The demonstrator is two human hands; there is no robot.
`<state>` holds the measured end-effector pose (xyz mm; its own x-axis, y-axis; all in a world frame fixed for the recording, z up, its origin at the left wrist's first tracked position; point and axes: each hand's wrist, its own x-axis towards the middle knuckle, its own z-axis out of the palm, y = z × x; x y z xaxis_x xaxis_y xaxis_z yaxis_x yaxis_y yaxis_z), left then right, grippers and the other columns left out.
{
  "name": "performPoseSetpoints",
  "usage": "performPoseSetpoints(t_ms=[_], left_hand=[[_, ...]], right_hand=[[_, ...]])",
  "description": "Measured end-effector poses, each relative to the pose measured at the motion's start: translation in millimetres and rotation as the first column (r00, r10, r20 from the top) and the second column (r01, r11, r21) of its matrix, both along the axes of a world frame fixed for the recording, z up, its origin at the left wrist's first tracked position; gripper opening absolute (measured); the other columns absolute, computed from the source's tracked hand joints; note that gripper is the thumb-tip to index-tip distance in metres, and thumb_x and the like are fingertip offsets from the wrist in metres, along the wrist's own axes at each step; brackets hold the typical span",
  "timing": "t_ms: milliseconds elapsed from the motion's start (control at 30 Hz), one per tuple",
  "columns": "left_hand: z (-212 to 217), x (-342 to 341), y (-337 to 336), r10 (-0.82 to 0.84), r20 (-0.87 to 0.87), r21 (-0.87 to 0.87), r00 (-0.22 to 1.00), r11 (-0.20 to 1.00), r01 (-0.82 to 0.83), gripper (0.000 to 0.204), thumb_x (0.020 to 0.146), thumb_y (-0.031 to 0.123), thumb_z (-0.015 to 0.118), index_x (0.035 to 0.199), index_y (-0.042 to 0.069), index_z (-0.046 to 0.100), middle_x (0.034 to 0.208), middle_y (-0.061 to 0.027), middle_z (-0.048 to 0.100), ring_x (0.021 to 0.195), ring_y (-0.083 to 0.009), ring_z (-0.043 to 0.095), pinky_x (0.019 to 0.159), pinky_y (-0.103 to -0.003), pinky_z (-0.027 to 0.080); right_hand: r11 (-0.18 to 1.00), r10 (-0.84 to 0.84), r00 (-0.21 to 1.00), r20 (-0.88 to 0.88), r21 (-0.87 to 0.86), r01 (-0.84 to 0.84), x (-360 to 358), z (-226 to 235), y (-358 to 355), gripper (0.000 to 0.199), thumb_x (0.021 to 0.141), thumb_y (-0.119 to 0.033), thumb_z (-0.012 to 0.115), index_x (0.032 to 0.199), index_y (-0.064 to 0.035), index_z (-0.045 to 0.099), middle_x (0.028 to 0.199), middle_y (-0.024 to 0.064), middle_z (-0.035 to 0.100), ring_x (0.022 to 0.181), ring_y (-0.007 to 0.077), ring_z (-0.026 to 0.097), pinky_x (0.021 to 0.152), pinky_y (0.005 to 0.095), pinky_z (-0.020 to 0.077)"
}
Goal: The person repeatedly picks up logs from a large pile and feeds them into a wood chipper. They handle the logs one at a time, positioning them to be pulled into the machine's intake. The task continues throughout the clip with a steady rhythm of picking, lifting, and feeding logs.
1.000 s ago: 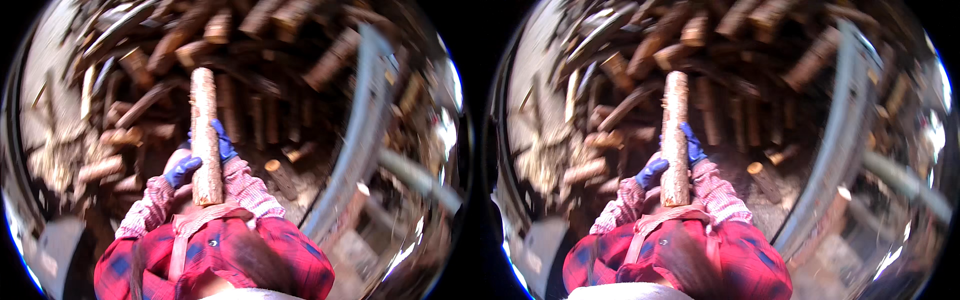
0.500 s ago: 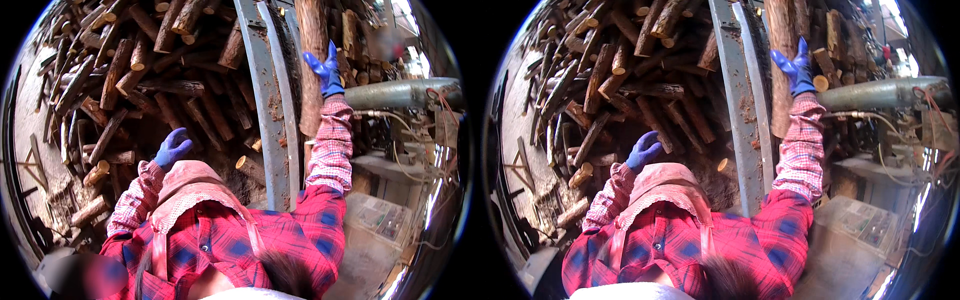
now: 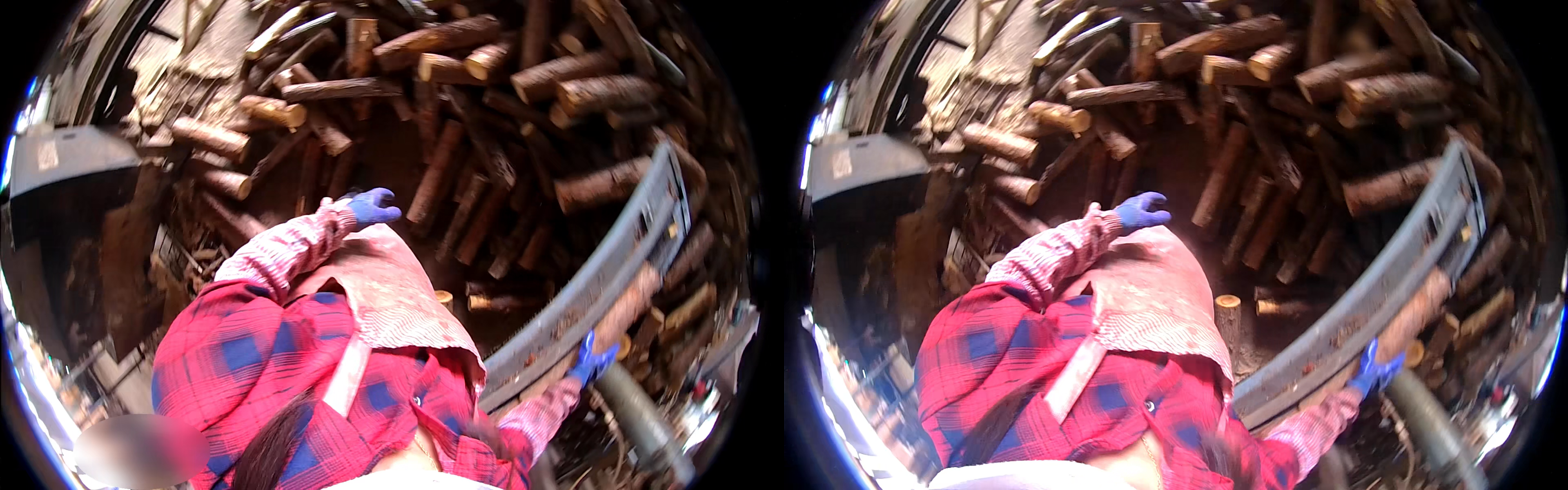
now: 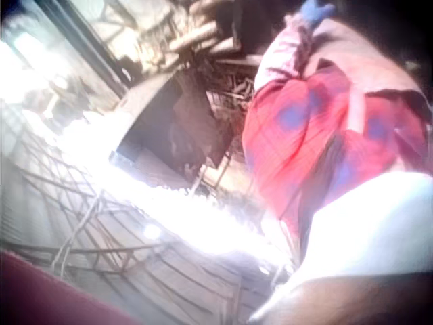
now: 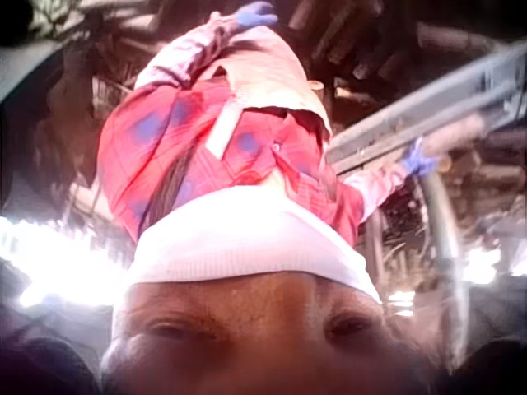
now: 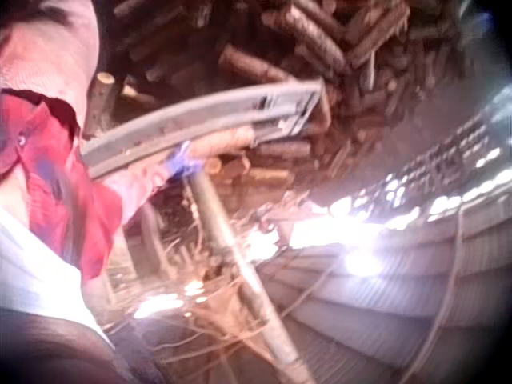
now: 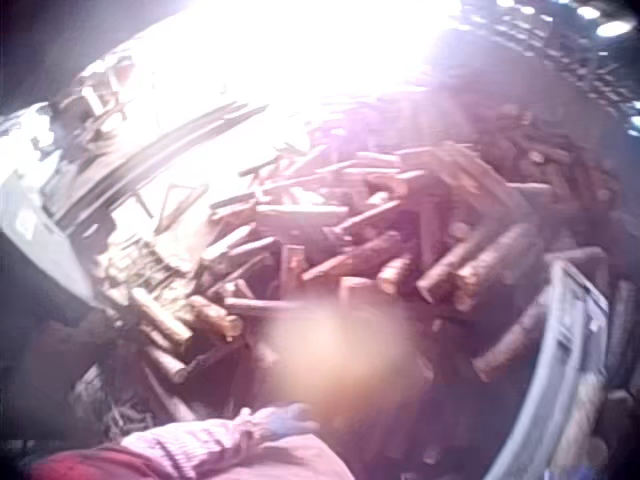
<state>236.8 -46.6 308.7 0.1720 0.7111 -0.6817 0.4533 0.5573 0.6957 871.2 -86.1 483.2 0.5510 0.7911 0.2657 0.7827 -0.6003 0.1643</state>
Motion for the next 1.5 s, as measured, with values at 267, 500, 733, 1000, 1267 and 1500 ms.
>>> performPoseSetpoints(t_ms=[267,500,733,1000,1267,1500], left_hand=[[-120.3,-134.5,95.2,-0.210,-0.308,-0.252,0.928,0.959,0.133,0.084,0.072,0.048,0.071,0.136,0.002,0.040,0.129,-0.0233,0.052,0.122,-0.0369,0.049,0.101,-0.042,0.039],[-312.0,-271.6,260.9,-0.396,-0.632,-0.287,0.666,0.918,0.274,0.097,0.071,0.051,0.071,0.141,0.001,0.026,0.138,-0.0235,0.041,0.129,-0.0391,0.039,0.106,-0.044,0.034],[-424.6,-294.7,355.4,-0.499,-0.715,-0.215,0.490,0.823,0.526,0.101,0.061,0.044,0.078,0.143,0.014,0.028,0.133,-0.0144,0.047,0.124,-0.0323,0.045,0.101,-0.043,0.039],[-364.7,-262.1,368.9,-0.636,-0.499,-0.090,0.588,0.713,0.695,0.071,0.061,0.038,0.079,0.120,0.015,0.048,0.106,-0.0193,0.059,0.102,-0.0398,0.056,0.087,-0.046,0.046],[-153.7,-140.4,284.6,-0.901,-0.411,0.002,0.139,0.152,0.988,0.059,0.046,0.028,0.081,0.099,0.012,0.060,0.086,-0.0127,0.066,0.082,-0.0317,0.065,0.069,-0.043,0.051],[26.3,-10.4,231.0,-0.767,-0.635,0.460,0.095,-0.277,0.843,0.071,0.058,0.027,0.068,0.122,0.000,0.051,0.102,-0.0119,0.061,0.101,-0.0298,0.058,0.098,-0.044,0.040]], right_hand=[[0.872,0.420,0.829,-0.369,-0.089,-0.482,-339.8,-51.9,75.4,0.077,0.076,-0.031,0.073,0.134,0.0056,0.039,0.133,0.0239,0.045,0.120,0.0370,0.047,0.102,0.0466,0.0382],[0.855,-0.251,0.382,-0.889,-0.389,-0.343,-440.8,-206.1,14.4,0.074,0.080,-0.011,0.070,0.142,0.0018,0.030,0.138,0.0178,0.041,0.126,0.0267,0.042,0.106,0.0369,0.0331],[0.801,-0.580,0.221,-0.784,-0.598,-0.018,-484.3,-242.6,27.0,0.072,0.081,-0.015,0.069,0.140,0.0027,0.032,0.136,0.0181,0.043,0.120,0.0267,0.047,0.101,0.0368,0.0380],[0.896,-0.418,0.063,-0.906,-0.400,0.192,-499.4,-288.9,58.9,0.074,0.080,-0.025,0.072,0.138,0.0037,0.035,0.134,0.0185,0.046,0.117,0.0280,0.051,0.097,0.0377,0.0423],[0.566,0.482,0.269,-0.834,0.062,-0.822,-537.7,-246.7,234.6,0.097,0.061,-0.044,0.077,0.139,-0.0013,0.036,0.132,0.0200,0.048,0.118,0.0379,0.048,0.097,0.0448,0.0398],[0.903,-0.277,-0.438,-0.855,-0.075,-0.423,-476.7,-138.9,141.4,0.094,0.068,-0.024,0.078,0.144,-0.0049,0.026,0.135,0.0097,0.047,0.123,0.0205,0.045,0.106,0.0360,0.0335]])
